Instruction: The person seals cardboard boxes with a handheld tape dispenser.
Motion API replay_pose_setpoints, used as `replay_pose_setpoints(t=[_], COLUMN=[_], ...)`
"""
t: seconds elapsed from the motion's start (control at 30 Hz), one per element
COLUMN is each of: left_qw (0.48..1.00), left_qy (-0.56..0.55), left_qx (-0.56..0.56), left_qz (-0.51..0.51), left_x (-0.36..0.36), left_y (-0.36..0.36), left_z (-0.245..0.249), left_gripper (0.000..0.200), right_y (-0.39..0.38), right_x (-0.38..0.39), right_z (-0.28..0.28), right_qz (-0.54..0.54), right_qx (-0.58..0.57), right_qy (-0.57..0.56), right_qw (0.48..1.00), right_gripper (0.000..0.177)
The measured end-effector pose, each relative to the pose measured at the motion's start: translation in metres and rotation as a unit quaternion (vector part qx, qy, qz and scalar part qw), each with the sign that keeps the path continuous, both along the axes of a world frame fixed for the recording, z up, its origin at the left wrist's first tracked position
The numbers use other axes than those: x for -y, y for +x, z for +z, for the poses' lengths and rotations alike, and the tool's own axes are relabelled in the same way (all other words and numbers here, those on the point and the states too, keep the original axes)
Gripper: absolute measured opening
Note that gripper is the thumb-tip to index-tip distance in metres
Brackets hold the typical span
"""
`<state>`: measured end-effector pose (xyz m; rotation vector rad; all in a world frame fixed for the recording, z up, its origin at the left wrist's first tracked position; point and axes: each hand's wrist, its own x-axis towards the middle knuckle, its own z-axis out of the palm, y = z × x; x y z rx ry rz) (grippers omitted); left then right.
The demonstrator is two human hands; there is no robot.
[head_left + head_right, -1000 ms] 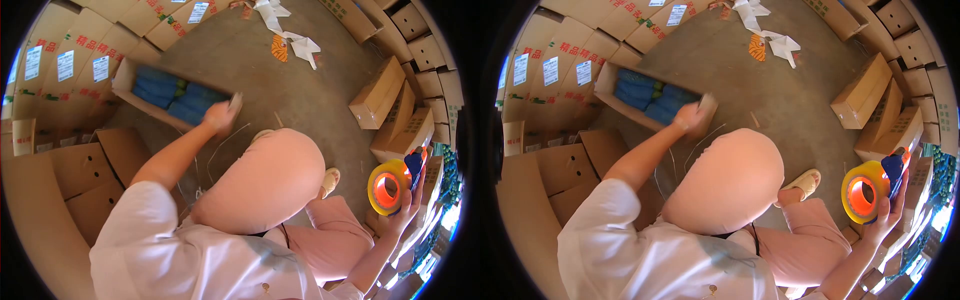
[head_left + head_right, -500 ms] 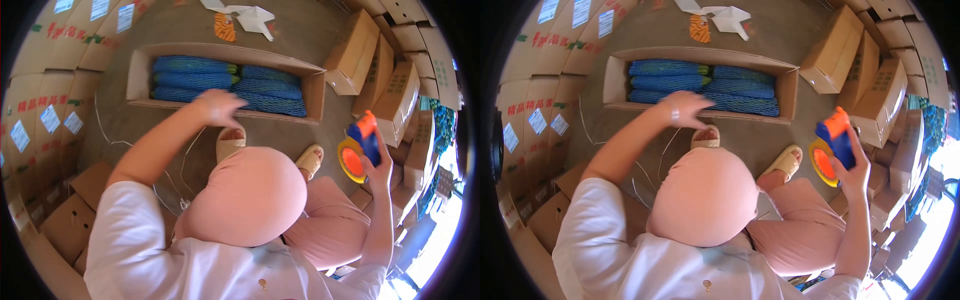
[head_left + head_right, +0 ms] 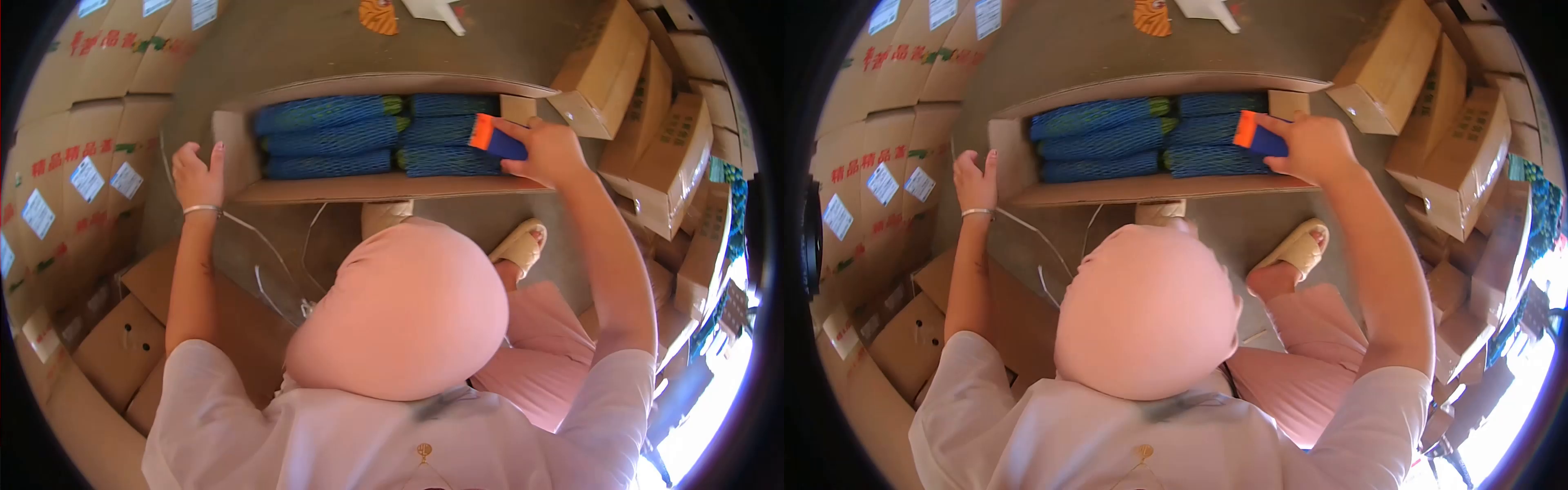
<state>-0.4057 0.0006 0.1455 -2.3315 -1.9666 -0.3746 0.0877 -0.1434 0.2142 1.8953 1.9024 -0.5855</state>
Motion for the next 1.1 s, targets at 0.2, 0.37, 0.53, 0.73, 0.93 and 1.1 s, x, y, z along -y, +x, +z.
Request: replay_pose_setpoints(t=[0.2,0.37,0.53,0.73,0.93,1.1], left_qw=[0.918,0.840,0.829,0.994,0.890,0.593], left_qy=[-0.365,-0.461,-0.533,-0.083,-0.117,-0.154], left_qx=[0.090,-0.072,-0.084,0.002,0.416,0.736], left_qz=[-0.128,-0.276,-0.146,0.070,0.145,0.289], left_x=[0.032,0.011,-0.020,0.031,0.021,0.005], left_y=[-0.011,0.038,0.073,0.075,0.031,0.069], left_z=[-0.009,0.001,0.000,-0.070,-0.132,-0.062], left_gripper=[0.072,0.065,0.058,0.118,0.074,0.047], right_y=[0.000,-0.001,-0.009,0.001,-0.007,-0.053], right_x=[0.007,0.007,-0.032,-0.130,-0.107,-0.043], right_z=[-0.010,-0.010,0.047,0.044,-0.016,-0.015], right_qz=[0.006,0.002,0.069,-0.121,-0.166,-0.108], right_qx=[0.025,0.025,0.003,-0.175,-0.196,-0.053], right_qy=[0.019,0.044,0.084,0.241,0.003,0.071], right_qw=[0.999,0.999,0.994,0.947,0.966,0.990], right_gripper=[0.069,0.070,0.072,0.062,0.064,0.067])
